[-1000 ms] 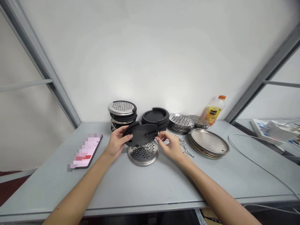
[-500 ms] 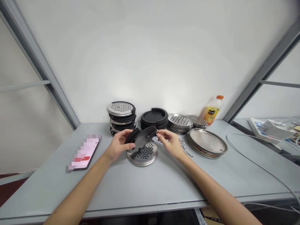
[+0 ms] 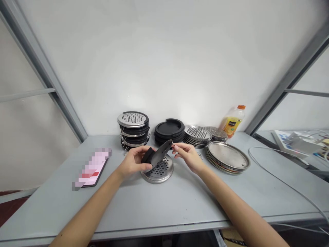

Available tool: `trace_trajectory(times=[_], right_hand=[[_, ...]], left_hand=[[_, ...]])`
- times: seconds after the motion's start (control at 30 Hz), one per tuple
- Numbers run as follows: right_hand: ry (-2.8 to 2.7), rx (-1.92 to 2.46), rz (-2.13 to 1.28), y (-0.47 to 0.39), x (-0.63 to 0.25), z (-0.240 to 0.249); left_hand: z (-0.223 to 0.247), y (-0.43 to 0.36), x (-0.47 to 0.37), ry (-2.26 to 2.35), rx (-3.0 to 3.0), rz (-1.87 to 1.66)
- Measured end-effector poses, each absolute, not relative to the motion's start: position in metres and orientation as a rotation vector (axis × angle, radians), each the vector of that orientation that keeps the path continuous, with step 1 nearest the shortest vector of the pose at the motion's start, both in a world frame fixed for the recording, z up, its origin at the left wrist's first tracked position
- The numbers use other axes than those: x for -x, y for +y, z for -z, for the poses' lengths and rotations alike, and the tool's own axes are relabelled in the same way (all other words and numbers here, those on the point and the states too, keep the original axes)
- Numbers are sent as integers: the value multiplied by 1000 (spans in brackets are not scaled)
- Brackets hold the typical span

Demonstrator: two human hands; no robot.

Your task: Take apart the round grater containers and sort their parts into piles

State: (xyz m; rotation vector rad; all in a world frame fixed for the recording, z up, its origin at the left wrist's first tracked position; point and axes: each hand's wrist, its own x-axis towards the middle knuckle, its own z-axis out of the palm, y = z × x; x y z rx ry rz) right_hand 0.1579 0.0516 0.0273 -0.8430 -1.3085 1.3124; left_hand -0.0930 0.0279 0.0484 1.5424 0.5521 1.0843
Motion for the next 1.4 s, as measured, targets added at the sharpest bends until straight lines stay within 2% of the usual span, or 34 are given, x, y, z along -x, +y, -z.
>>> trace_trajectory(times=[0.2,0.37,0.5,0.8,1.1,1.4], right_hand=[[-1332,752,-1387,49,-160,-27],[-1468,700,-1402,43,-159,-32],[-1523,651,-1372,39,-157,-36],[-1664,660,-1387,35,-156,-37],[-1637,608,-1352,40,-161,-35],[-1571,758,-1193,44,-167,-35]], left_hand=[[-48,25,90,444,-1686,-1001],[-47,24,85,906,-2004,-1357],[-42,24,84,1115,-2169,-1299],[-30,33,82,994,-1794,-1106],[-44,36,89,943,-1642,-1054],[-65,28,95,1001,-1892,-1389]])
